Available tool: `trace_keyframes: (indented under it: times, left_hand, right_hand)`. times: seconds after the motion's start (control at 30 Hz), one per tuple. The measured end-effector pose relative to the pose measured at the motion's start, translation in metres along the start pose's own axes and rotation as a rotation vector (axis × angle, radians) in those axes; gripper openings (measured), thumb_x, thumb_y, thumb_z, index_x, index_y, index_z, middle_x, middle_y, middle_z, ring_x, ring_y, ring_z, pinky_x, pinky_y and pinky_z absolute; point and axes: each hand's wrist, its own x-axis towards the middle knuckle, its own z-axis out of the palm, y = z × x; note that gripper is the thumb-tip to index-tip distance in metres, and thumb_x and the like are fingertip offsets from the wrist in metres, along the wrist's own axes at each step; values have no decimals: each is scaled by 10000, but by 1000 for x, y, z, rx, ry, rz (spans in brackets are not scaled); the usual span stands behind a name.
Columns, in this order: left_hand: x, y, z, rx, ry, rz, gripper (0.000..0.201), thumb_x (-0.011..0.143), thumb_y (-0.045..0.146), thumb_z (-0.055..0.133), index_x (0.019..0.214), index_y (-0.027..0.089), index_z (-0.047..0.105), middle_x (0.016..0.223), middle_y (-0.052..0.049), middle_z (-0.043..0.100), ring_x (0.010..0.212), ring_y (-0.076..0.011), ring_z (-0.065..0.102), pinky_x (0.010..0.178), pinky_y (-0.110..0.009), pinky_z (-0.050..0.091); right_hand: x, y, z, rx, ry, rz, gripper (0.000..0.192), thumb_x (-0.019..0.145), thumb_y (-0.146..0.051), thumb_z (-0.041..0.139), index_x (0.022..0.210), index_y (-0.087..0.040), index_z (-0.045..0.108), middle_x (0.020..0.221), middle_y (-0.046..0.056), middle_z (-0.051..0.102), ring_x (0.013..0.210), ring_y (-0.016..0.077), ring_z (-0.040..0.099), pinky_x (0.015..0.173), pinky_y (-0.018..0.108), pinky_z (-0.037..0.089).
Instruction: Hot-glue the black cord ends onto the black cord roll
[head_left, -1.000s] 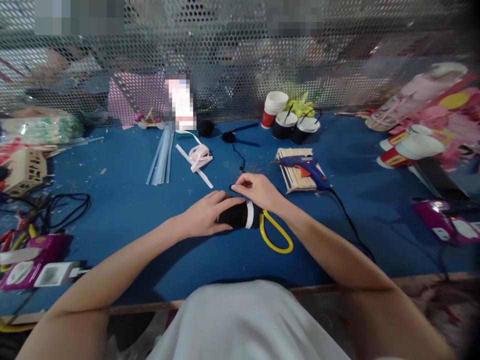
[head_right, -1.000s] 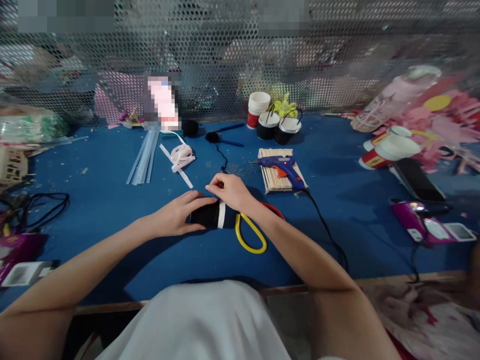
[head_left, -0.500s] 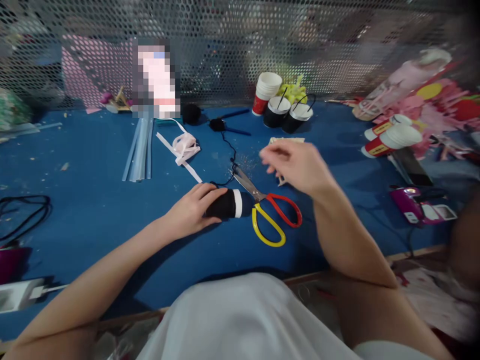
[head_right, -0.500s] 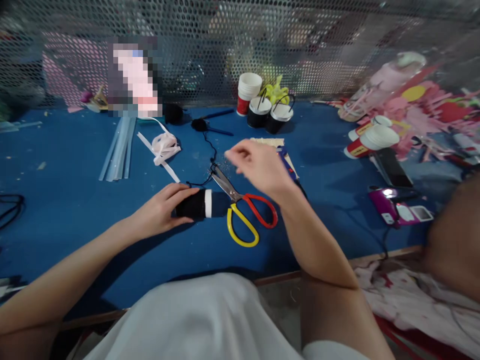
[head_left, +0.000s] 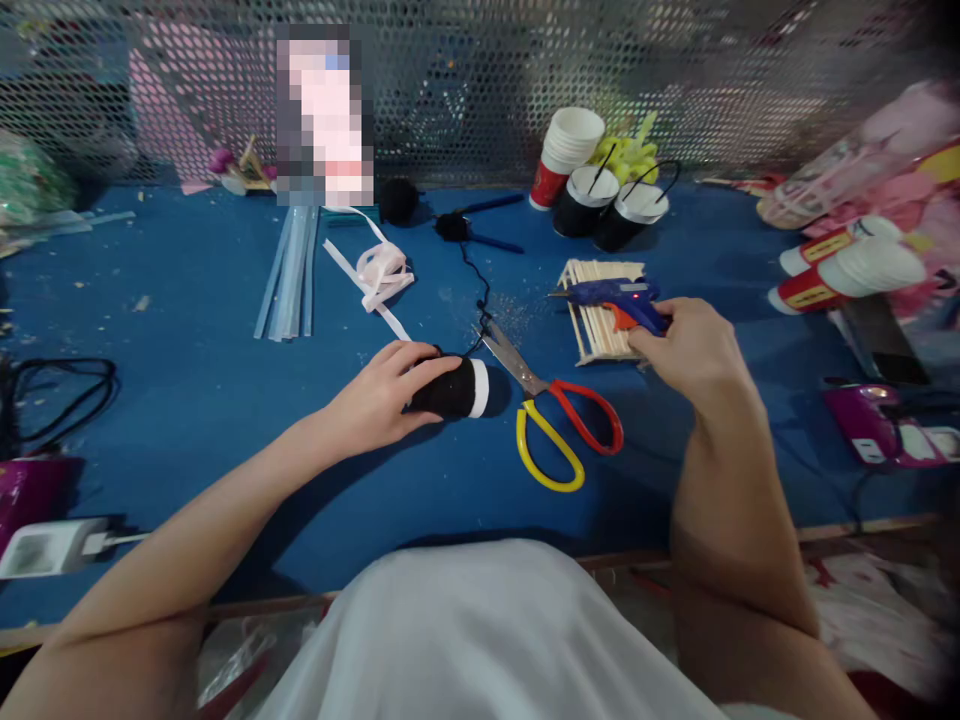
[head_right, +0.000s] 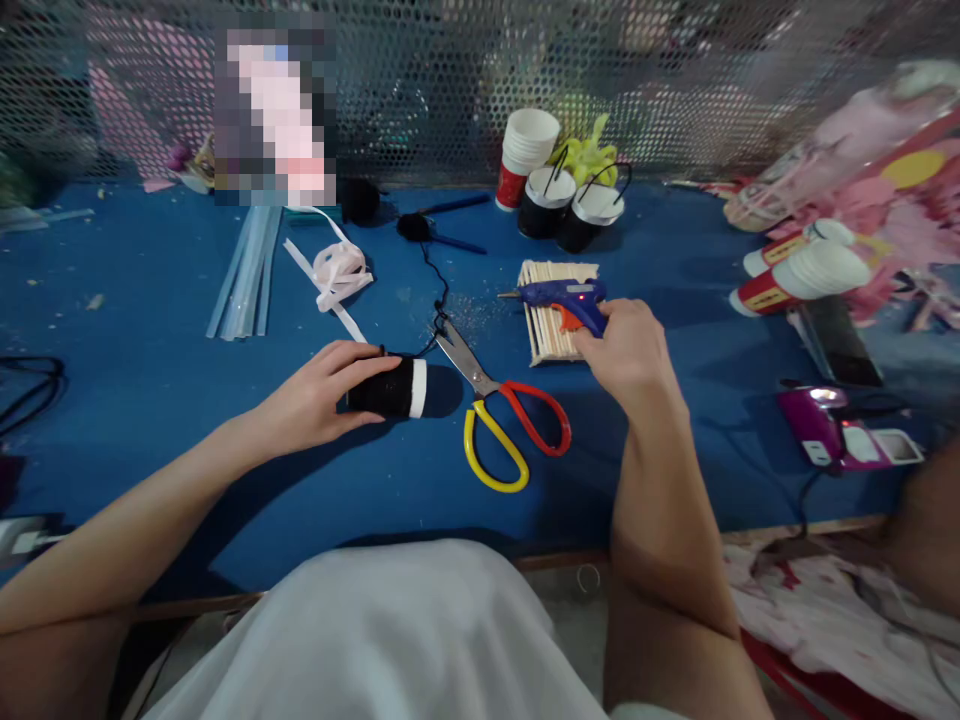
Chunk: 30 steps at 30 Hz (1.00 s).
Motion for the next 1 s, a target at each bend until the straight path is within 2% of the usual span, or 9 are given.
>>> trace_keyframes:
  times: [0.1,0.2,0.23,0.3,0.37,0.47,0.53,0.73,1.0]
  left_hand:
    - [-1,-1,0,-17,-14,-25,550,806,330,601,1298,169,415,1243,-158,469,1129,-291,475,947,-447,434]
    - [-1,-1,-1,-35,-22,-33,563,803,344,603,1303,176,409,1244,-160,472,1135,-298,481,938,-449,440]
    - [-1,-2,-2,-38,-25,-35,566,799,343,609,1302,174,412,1242,-161,474,1136,-299,482,938,-449,440]
    - [-1,-2,-3,-32,-24,-40,570,790,333,622,1298,169,420,1236,-161,480,1132,-298,485,940,-448,437]
    - [-1,-4,-4,-13,-15,-42,567,786,311,630,1294,166,425,1237,-160,481,1134,-297,484,941,-447,433]
    - [-1,-6,-4,24,13,-32,555,785,284,634,1286,158,432,1238,-162,480,1136,-298,479,935,-447,430]
    - [-1,-7,-5,34,24,-21,548,786,275,634,1281,153,435,1232,-162,485,1121,-294,488,926,-441,434]
    - [-2,-9,-5,38,31,-7,568,779,276,644,1287,165,418,1228,-155,486,1117,-284,490,921,-433,432]
    - [-1,-10,-4,44,38,-5,576,767,272,660,1280,162,423,1219,-156,493,1115,-280,493,910,-420,431]
  right_hand:
    - [-5,-4,-5,98,65,157,520,632,-228,671,1106,-40,568,866,136,635,746,214,586,716,367,463]
    - [-15,-16,-17,377,217,122,514,603,-221,701,1081,-89,567,887,97,636,689,157,571,654,306,468]
    - [-20,-21,-22,472,192,102,448,611,-236,702,1024,-104,591,854,79,640,664,145,567,626,289,467]
    - [-30,-31,-32,579,-1,138,240,636,-301,699,781,-123,629,646,29,609,539,124,528,531,272,451]
    - [-40,-42,-38,561,-181,83,242,664,-357,681,596,-139,602,522,15,558,488,124,506,502,275,444]
    - [-54,-52,-36,621,-302,-211,201,738,-337,624,782,-148,674,722,42,661,647,155,600,607,279,490]
    - [-62,-57,-29,660,-354,-313,206,765,-327,602,882,-173,676,803,36,683,697,166,628,621,279,505]
    - [-78,-65,-18,521,-269,-375,147,759,-351,623,731,-207,608,640,-7,623,558,148,589,531,260,477]
    - [-83,-66,-14,479,-251,-456,126,773,-339,617,800,-223,575,683,-5,623,588,152,588,553,264,471]
